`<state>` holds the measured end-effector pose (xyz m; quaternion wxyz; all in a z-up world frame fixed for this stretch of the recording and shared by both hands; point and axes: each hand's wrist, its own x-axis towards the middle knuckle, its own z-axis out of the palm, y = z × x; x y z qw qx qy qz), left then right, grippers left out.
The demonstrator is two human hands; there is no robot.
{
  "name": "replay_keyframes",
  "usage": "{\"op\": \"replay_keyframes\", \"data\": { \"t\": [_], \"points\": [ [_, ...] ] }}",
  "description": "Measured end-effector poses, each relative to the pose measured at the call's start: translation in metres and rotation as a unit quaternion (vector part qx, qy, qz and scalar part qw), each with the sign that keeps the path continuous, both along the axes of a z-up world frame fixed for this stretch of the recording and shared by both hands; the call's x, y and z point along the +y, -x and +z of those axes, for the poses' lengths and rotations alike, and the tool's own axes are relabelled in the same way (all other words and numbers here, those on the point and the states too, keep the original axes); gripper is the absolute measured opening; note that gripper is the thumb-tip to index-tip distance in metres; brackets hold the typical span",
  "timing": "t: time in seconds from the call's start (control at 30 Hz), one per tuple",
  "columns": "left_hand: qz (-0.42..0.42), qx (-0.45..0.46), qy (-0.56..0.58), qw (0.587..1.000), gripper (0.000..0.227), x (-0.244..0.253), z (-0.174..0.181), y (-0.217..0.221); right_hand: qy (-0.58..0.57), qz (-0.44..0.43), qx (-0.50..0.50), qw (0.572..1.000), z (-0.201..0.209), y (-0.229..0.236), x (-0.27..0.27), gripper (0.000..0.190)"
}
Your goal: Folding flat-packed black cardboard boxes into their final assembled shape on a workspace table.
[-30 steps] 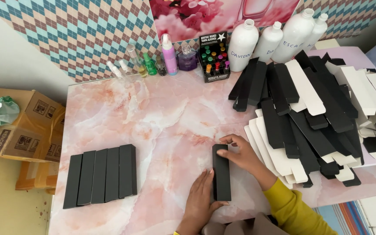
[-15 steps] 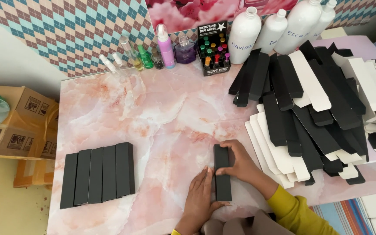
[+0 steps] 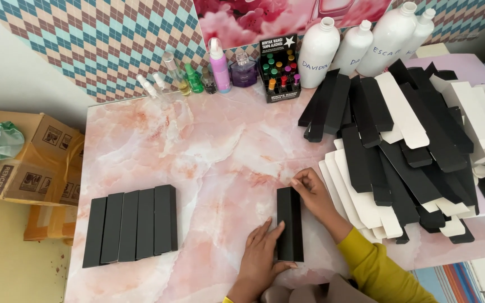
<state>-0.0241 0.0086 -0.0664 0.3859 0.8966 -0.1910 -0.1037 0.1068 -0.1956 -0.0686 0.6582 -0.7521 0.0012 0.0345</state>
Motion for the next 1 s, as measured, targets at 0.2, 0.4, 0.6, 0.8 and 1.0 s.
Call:
{"op": "replay_keyframes", "data": {
  "t": [0.2,0.4,0.6,0.8,1.0],
  "points": [
    [-0.013,-0.062,-0.061,0.996,0.101,-0.001,-0.017,0.003,0.081,0.153,0.024,0.985,0.023,0.011,-0.015,0.071],
    [-0.027,-0.055,-0.091,0.994,0.104,-0.005,-0.019,0.001,0.187,0.23,-0.018,0.955,0.002,0.03,-0.021,0.116],
    [-0.022,-0.088,-0.075,0.993,0.102,-0.005,-0.016,0.002,0.07,0.126,-0.001,0.99,-0.016,0.011,-0.017,0.061],
    [-0.007,-0.121,-0.078,0.99,0.102,-0.005,-0.017,0.002,0.042,0.026,-0.008,0.999,-0.026,-0.002,-0.005,0.024],
    [0.0,-0.144,-0.045,0.989,0.103,-0.004,-0.013,0.003,-0.001,-0.048,0.031,0.998,-0.019,-0.005,0.009,0.017]
  ]
}}
